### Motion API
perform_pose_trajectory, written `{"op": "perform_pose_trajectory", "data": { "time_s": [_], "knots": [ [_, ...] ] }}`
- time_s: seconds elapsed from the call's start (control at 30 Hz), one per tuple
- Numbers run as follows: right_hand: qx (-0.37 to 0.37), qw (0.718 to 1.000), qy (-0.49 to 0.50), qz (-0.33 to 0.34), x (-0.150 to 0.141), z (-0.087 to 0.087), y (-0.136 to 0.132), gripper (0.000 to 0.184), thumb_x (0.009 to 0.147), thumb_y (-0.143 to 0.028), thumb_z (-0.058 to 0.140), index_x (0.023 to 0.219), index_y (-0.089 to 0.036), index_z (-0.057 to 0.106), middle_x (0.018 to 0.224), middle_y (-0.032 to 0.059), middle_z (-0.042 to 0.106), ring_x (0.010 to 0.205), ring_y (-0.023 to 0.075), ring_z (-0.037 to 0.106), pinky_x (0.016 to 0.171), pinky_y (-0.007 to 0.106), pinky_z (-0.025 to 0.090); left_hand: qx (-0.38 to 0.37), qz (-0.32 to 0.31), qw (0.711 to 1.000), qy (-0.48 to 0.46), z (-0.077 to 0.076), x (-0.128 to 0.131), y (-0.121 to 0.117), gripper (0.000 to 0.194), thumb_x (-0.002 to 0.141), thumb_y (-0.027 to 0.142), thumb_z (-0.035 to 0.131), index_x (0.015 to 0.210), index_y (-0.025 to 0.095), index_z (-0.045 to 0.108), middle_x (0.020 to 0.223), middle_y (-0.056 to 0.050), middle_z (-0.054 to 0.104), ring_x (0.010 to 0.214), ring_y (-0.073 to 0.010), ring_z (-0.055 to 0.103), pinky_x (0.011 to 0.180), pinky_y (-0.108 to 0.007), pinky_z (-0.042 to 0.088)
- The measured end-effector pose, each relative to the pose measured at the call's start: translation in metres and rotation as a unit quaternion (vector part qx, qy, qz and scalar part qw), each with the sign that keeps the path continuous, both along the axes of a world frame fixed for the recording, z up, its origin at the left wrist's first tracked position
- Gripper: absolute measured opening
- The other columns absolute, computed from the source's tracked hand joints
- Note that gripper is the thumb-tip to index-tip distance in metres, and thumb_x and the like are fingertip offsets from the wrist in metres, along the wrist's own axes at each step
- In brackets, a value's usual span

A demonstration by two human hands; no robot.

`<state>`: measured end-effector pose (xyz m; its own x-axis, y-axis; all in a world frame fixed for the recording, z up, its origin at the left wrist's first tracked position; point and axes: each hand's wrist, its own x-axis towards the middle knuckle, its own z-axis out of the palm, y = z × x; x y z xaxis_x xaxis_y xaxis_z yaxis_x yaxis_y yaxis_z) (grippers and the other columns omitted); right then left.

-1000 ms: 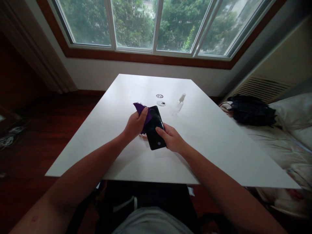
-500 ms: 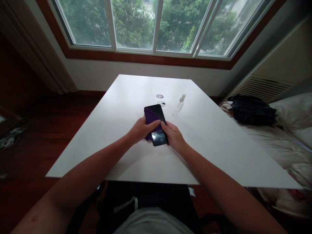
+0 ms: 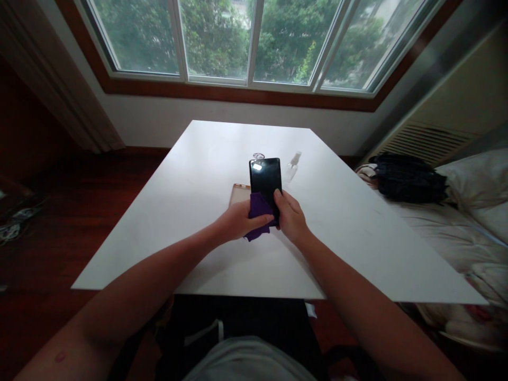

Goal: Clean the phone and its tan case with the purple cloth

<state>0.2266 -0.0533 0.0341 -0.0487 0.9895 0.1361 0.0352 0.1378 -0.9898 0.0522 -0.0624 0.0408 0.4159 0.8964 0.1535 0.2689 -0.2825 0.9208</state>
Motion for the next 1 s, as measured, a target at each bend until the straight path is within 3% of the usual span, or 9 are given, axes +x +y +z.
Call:
{"op": "perform_pose_trajectory", "data": {
  "time_s": [0.23, 0.5, 0.63, 0.8, 1.0],
  "knots": [
    [0.048, 0.996, -0.051, 0.052, -0.003, -0.01, -0.007, 0.051, 0.093, -0.072, 0.053, 0.091, -0.022, 0.061, 0.077, 0.0007, 0.061, 0.07, 0.0174, 0.057, 0.058, 0.027, 0.047, 0.057, 0.149, 0.987, -0.024, 0.006, -0.005, 0.004, 0.036, 0.087, 0.054, 0.068, 0.086, 0.017, 0.068, 0.077, -0.003, 0.068, 0.07, -0.0176, 0.062, 0.061, -0.027, 0.046],
    [0.044, 0.979, -0.126, 0.153, -0.015, -0.01, -0.017, 0.046, 0.1, -0.063, 0.049, 0.101, -0.02, 0.062, 0.08, 0.0007, 0.063, 0.07, 0.0164, 0.056, 0.061, 0.027, 0.044, 0.033, 0.28, 0.95, -0.132, 0.014, -0.028, 0.024, 0.048, 0.088, 0.064, 0.064, 0.081, 0.016, 0.067, 0.075, -0.003, 0.066, 0.065, -0.0139, 0.056, 0.056, -0.024, 0.043],
    [0.029, 0.981, -0.098, 0.168, -0.019, -0.009, -0.02, 0.043, 0.099, -0.063, 0.05, 0.1, -0.021, 0.062, 0.08, 0.0004, 0.064, 0.069, 0.0167, 0.058, 0.061, 0.027, 0.046, 0.027, 0.287, 0.948, -0.137, 0.013, -0.035, 0.03, 0.05, 0.087, 0.067, 0.063, 0.083, 0.017, 0.068, 0.071, -0.003, 0.065, 0.062, -0.014, 0.055, 0.052, -0.024, 0.042],
    [-0.023, 0.991, -0.036, 0.128, -0.024, -0.013, -0.019, 0.046, 0.095, -0.066, 0.056, 0.096, -0.02, 0.064, 0.073, -0.0013, 0.062, 0.061, 0.0144, 0.054, 0.053, 0.025, 0.044, 0.013, 0.279, 0.953, -0.12, 0.008, -0.031, 0.031, 0.052, 0.087, 0.067, 0.063, 0.086, 0.015, 0.068, 0.076, -0.005, 0.068, 0.066, -0.0158, 0.059, 0.055, -0.025, 0.045],
    [-0.051, 0.998, 0.029, 0.023, -0.018, -0.003, -0.01, 0.049, 0.088, -0.069, 0.064, 0.084, -0.021, 0.062, 0.054, -0.006, 0.05, 0.04, 0.0102, 0.04, 0.036, 0.024, 0.032, 0.02, 0.189, 0.982, -0.02, 0.005, -0.003, 0.011, 0.044, 0.09, 0.057, 0.062, 0.089, 0.014, 0.069, 0.082, -0.008, 0.071, 0.073, -0.0189, 0.065, 0.061, -0.027, 0.048]
  ]
}}
